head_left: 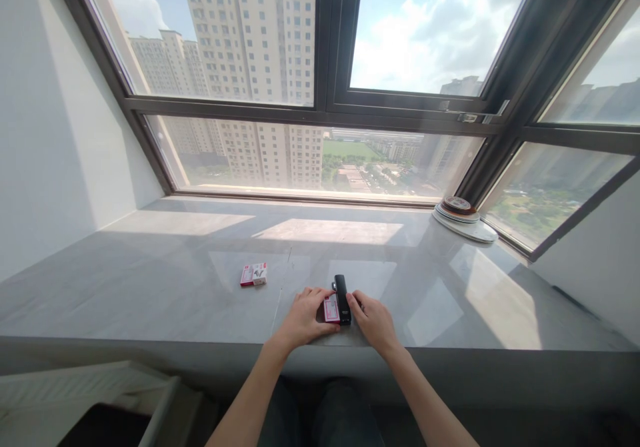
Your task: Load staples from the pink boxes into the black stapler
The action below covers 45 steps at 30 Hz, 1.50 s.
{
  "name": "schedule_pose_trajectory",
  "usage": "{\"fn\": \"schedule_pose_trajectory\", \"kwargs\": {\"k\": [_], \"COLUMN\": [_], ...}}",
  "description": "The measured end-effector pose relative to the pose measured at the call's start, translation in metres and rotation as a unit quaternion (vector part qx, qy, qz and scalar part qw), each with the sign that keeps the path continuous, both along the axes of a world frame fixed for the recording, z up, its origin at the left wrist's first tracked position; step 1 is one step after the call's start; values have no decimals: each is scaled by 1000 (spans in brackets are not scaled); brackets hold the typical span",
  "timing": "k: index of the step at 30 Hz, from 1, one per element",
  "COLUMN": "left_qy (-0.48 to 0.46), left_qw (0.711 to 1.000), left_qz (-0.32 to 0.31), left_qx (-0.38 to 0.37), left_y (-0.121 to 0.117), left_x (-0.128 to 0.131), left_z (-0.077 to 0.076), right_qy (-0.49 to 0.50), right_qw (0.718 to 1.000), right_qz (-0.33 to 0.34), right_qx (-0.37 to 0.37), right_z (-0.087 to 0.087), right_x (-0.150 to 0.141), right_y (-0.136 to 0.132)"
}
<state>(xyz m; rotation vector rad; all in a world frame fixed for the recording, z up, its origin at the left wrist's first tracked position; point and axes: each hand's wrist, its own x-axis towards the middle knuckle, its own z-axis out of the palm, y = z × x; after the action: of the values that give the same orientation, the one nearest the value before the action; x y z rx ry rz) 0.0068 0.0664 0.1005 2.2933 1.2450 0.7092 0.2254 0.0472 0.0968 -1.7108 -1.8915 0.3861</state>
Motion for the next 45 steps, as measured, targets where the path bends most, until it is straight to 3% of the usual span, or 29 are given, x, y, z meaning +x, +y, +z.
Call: {"fn": "schedule_pose_trajectory", "kwargs": {"k": [4, 6, 8, 10, 12, 15, 18, 24, 29, 32, 35, 39, 42, 45], "left_qy": [-49, -107, -155, -166, -113, 4, 50, 54, 96, 96, 49, -85, -113, -96], "left_qw": [999, 994, 976, 937, 908, 934, 955, 952, 952, 948, 949, 967, 980, 989], "left_qz": [-13, 31, 147, 296, 392, 354, 288, 294, 290, 301, 308, 237, 162, 113], "left_qx": [-7, 4, 39, 87, 98, 50, 41, 58, 15, 19, 54, 50, 30, 19], "left_y": [-3, -1, 7, 22, 37, 49, 40, 7, 18, 16, -3, -30, -33, -24], "left_x": [0, -16, -46, -87, -130, -175, -189, -183, -186, -174, -142, -75, -28, 2], "left_z": [9, 18, 25, 27, 22, 8, -8, -24, -15, -10, -9, -3, 8, 15], "right_qy": [17, 26, 28, 26, 27, 29, 27, 16, 6, 9, 17, 23, 26, 29], "right_qw": [1000, 1000, 1000, 1000, 1000, 1000, 1000, 1000, 1000, 1000, 1000, 1000, 999, 999], "right_qz": [10, 5, -7, -11, -10, -11, -11, -1, 1, 0, -2, 4, 13, 22], "right_qx": [-4, -6, -5, -3, 0, 0, 1, 7, 10, 8, 8, 15, 21, 17], "right_z": [1, 1, 0, -1, -3, -3, -3, -4, -3, -3, -3, -2, 0, 1], "right_x": [1, 2, 2, 2, 1, 1, 1, 2, 1, 2, 2, 2, 3, 5], "right_y": [-1, -1, -1, 0, 0, 0, -1, -1, -3, -3, -3, -4, -6, -8]}}
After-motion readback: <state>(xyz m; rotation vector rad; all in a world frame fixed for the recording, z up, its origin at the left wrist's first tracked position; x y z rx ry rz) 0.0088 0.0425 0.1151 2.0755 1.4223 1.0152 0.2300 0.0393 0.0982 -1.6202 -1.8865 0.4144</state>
